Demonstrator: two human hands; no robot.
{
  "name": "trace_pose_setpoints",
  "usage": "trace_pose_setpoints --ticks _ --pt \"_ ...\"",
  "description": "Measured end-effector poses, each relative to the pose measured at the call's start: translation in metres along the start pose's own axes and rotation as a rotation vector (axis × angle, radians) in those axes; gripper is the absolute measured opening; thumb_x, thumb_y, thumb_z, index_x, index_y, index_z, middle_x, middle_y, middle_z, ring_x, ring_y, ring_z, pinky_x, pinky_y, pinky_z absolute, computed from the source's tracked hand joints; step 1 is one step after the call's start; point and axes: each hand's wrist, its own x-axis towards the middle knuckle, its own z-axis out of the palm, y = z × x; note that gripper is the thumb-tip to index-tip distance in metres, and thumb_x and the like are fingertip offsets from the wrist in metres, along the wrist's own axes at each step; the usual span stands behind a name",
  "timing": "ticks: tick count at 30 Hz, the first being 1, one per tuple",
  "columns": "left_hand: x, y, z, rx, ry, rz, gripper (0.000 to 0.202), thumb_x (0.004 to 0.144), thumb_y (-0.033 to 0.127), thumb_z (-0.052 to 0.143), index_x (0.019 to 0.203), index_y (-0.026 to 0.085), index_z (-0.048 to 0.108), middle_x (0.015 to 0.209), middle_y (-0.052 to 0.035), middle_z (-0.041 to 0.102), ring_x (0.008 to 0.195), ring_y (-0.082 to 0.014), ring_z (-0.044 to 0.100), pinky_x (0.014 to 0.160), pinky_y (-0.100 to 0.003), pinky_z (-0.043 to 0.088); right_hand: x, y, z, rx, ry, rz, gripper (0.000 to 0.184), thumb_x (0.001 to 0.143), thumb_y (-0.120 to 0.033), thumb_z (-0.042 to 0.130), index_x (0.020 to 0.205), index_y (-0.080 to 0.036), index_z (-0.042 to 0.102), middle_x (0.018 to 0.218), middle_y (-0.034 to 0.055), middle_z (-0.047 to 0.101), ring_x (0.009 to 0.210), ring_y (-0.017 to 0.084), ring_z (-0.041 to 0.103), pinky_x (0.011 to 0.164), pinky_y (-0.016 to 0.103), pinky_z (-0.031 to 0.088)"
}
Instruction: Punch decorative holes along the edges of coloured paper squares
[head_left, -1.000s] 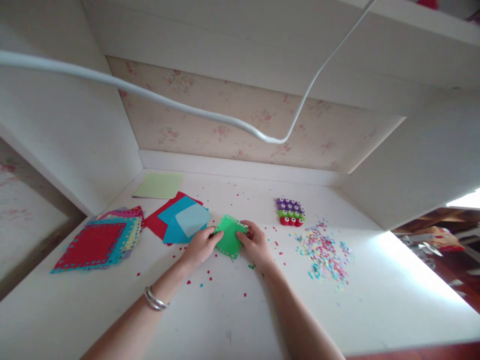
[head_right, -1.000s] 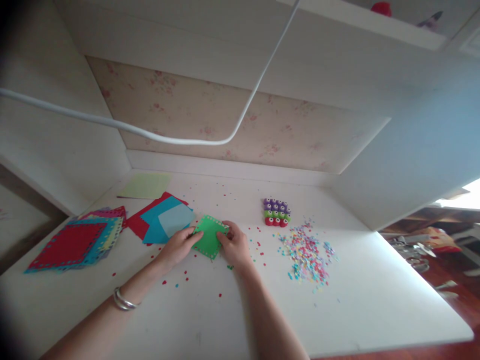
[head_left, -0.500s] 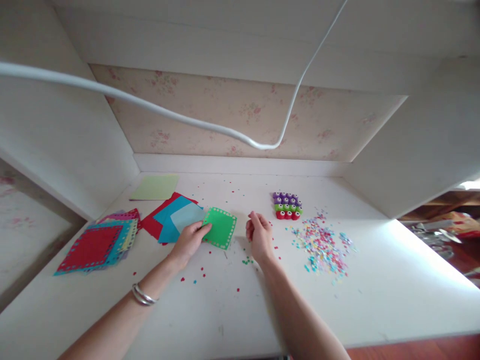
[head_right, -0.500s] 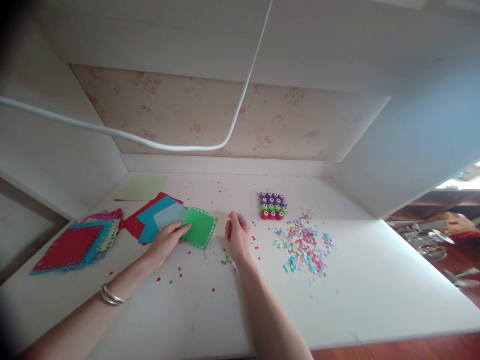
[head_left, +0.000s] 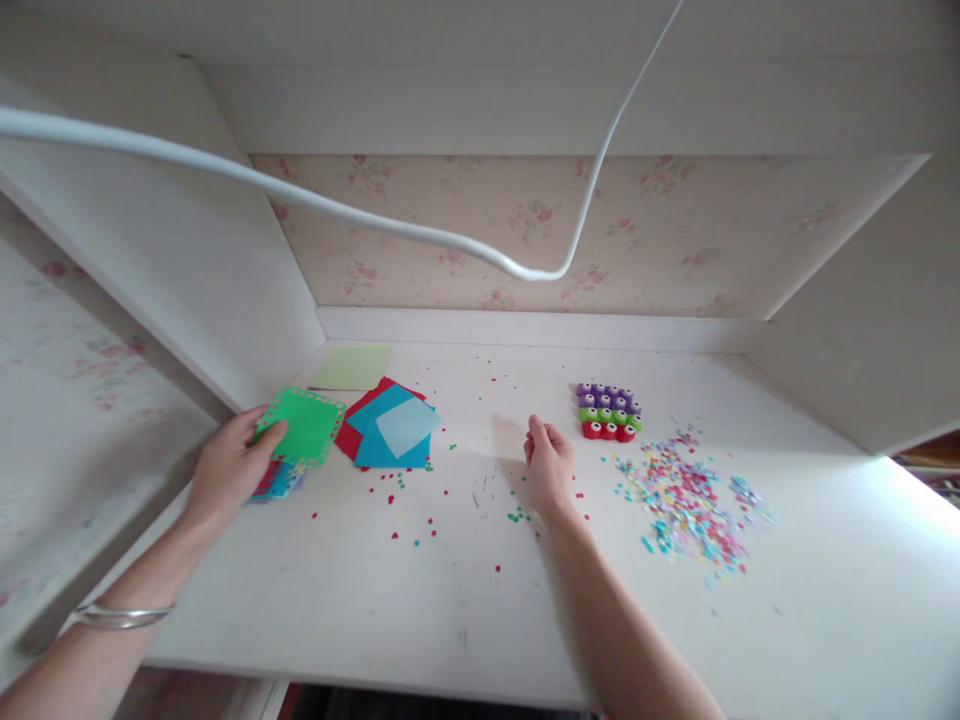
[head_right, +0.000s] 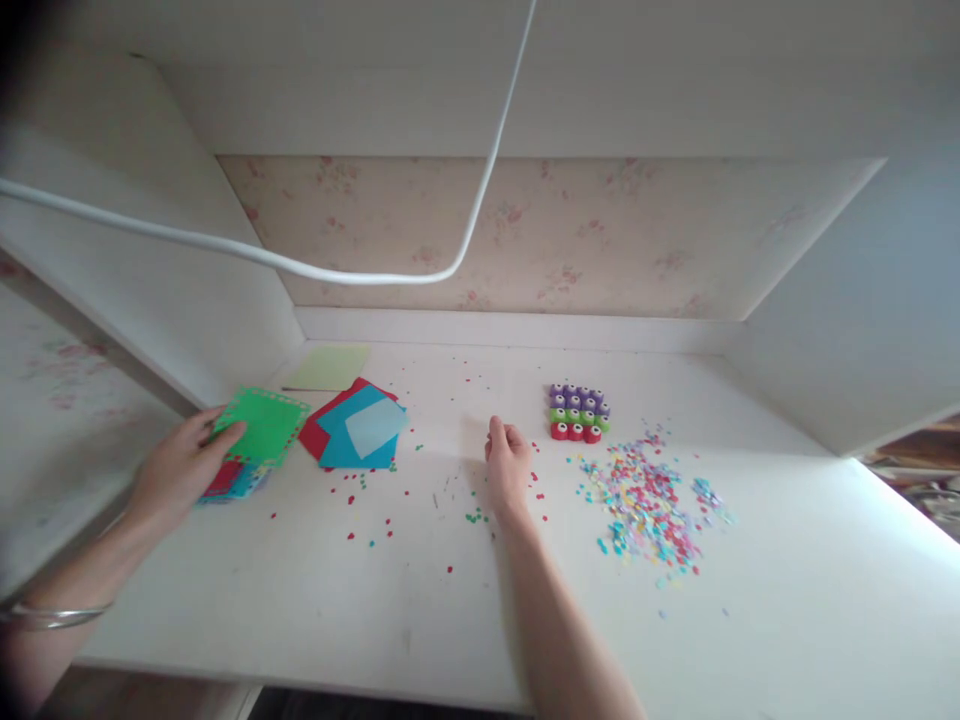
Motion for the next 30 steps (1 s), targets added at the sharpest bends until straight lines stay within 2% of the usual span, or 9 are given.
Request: trace_pose_setpoints --ticks 5,8,11,14,17,21,23,26,30 --pt "0.015 -0.058 -0.033 0.184 0.067 -0.044 0.055 0.084 0.056 0.048 0.124 0.019 0.057 0.109 -0.0143 0.072 0.105 -0.0377 0.066 0.085 -0.05 0.053 0.002 0.004 0.0 -0.104 -0.022 -0.019 0.043 0.081 -0.055 0.062 0.059 -0.021 0.051 0.045 -0.0063 0.041 0.043 0.01 0.032 0.046 0.027 0.022" --pt "0.014 -0.079 -0.029 0.281 0.042 -0.038 0.056 0.076 0.056 0.053 0.116 0.017 0.062 0.099 -0.0188 0.073 0.101 -0.0433 0.066 0.083 -0.057 0.051 0.003 0.005 -0.001 -0.14 -0.031 -0.03 0.042 0.082 -0.055 0.061 0.059 -0.021 0.053 0.046 -0.0055 0.043 0.043 0.011 0.035 0.047 0.027 0.024" --pt "0.01 -0.093 -0.02 0.379 0.102 -0.012 0.06 0.074 0.056 0.055 0.118 0.016 0.063 0.114 -0.0269 0.066 0.116 -0.053 0.055 0.089 -0.07 0.041 0.003 0.005 -0.003 -0.169 -0.04 -0.044 0.042 0.082 -0.055 0.06 0.06 -0.021 0.054 0.046 -0.005 0.043 0.044 0.011 0.036 0.047 0.028 0.026" --pt "0.006 -0.097 -0.017 0.496 0.13 0.081 0.054 0.08 0.052 0.048 0.12 0.019 0.063 0.123 -0.0277 0.061 0.118 -0.0549 0.052 0.081 -0.073 0.043 0.003 0.005 -0.003 -0.193 -0.054 -0.051 0.041 0.083 -0.055 0.059 0.061 -0.021 0.054 0.047 -0.0045 0.045 0.045 0.012 0.037 0.047 0.027 0.027" --pt "0.002 -0.084 -0.017 0.519 0.197 0.158 0.044 0.087 0.046 0.042 0.117 0.022 0.065 0.126 -0.0246 0.06 0.119 -0.0512 0.053 0.079 -0.071 0.046 0.004 0.006 -0.002 -0.21 -0.058 -0.048 0.041 0.084 -0.055 0.058 0.061 -0.021 0.054 0.047 -0.0043 0.045 0.045 0.012 0.038 0.047 0.027 0.027" --pt "-0.006 -0.042 -0.007 0.476 0.235 0.334 0.04 0.091 0.04 0.039 0.114 0.021 0.065 0.132 -0.0214 0.056 0.122 -0.0456 0.051 0.092 -0.068 0.044 0.004 0.007 -0.001 -0.223 -0.069 -0.042 0.041 0.083 -0.054 0.058 0.061 -0.021 0.054 0.048 -0.0045 0.045 0.046 0.012 0.038 0.047 0.027 0.027" --pt "-0.01 -0.017 0.005 0.407 0.114 0.484 0.039 0.091 0.039 0.042 0.115 0.017 0.064 0.13 -0.0206 0.056 0.123 -0.0417 0.052 0.102 -0.061 0.04 0.004 0.007 -0.002 -0.225 -0.073 -0.041 0.041 0.083 -0.054 0.058 0.061 -0.021 0.054 0.048 -0.0046 0.044 0.046 0.012 0.039 0.047 0.027 0.027" --pt "-0.016 0.014 0.031 0.369 -0.003 0.574 0.04 0.091 0.046 0.047 0.116 0.02 0.064 0.131 -0.0123 0.057 0.125 -0.0304 0.053 0.112 -0.043 0.037 0.003 0.006 -0.002 -0.228 -0.082 -0.043 0.041 0.084 -0.055 0.057 0.061 -0.021 0.054 0.049 -0.0047 0.045 0.047 0.012 0.038 0.048 0.027 0.027" --pt "-0.024 0.042 0.074 0.37 -0.237 0.56 0.059 0.091 0.057 0.045 0.131 0.016 0.055 0.146 -0.0146 0.047 0.134 -0.0291 0.045 0.114 -0.041 0.033 0.002 0.004 -0.003 -0.247 -0.094 -0.049 0.041 0.084 -0.054 0.057 0.06 -0.021 0.053 0.049 -0.0044 0.045 0.047 0.012 0.039 0.049 0.028 0.029"
